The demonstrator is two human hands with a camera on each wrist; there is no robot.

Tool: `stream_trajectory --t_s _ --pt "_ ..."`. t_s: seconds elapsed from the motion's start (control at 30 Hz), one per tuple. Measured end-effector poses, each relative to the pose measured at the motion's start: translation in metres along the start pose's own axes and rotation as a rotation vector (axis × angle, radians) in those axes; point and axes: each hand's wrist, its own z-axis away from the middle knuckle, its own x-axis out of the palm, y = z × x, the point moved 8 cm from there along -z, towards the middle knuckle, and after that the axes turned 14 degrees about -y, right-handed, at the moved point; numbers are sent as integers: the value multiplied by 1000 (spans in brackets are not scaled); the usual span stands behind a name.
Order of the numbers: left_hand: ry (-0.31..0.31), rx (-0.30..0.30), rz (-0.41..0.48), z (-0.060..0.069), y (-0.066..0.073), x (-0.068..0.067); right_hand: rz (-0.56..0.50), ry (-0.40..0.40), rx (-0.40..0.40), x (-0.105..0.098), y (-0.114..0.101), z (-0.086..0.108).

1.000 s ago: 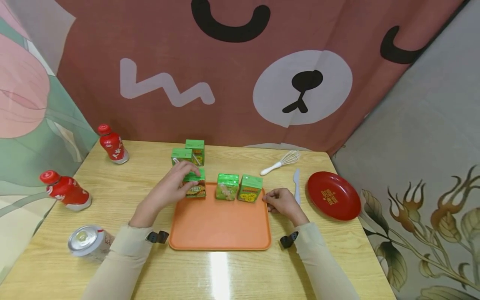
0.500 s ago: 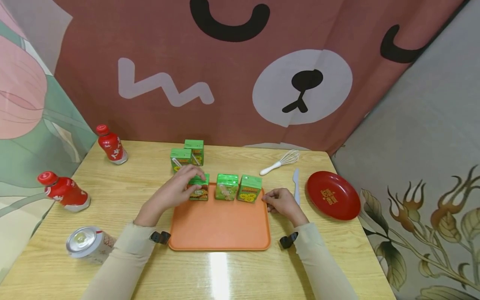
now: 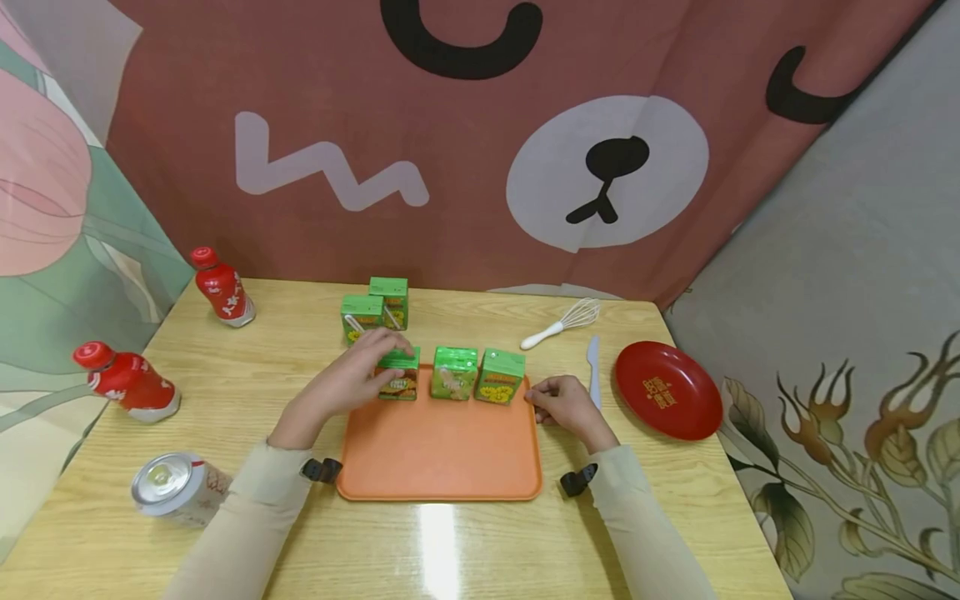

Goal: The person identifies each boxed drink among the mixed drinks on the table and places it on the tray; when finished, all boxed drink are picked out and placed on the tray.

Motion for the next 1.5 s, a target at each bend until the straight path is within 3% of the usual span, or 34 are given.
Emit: stream_trajectory --t_s 0.1,0.2,0.3,0.43,0.53,0.67,0.97,1.2,1.5 --pt "-5 -27 23 -1 -2 -4 -5 1 -1 -1 0 0" --pt "55 -42 30 0 -6 -13 -12 -4 0 0 1 0" --pt "191 -62 17 3 -13 -27 -12 -6 -1 0 0 0" --pt "392 -152 -19 10 -26 -45 -7 -4 2 0 -1 0" --pt "467 -242 -32 14 -39 -52 -3 0 4 -1 -1 1" --pt "460 -315 -18 16 -57 -51 -4 -2 3 0 -2 1" --pt "322 -380 33 10 -76 -45 -13 -9 -3 -1 -1 -1" --pt "347 -463 19 18 -81 -48 -36 -27 3 -2 1 -2" --pt "384 -486 50 21 -82 -50 -54 -15 7 -3 4 -3"
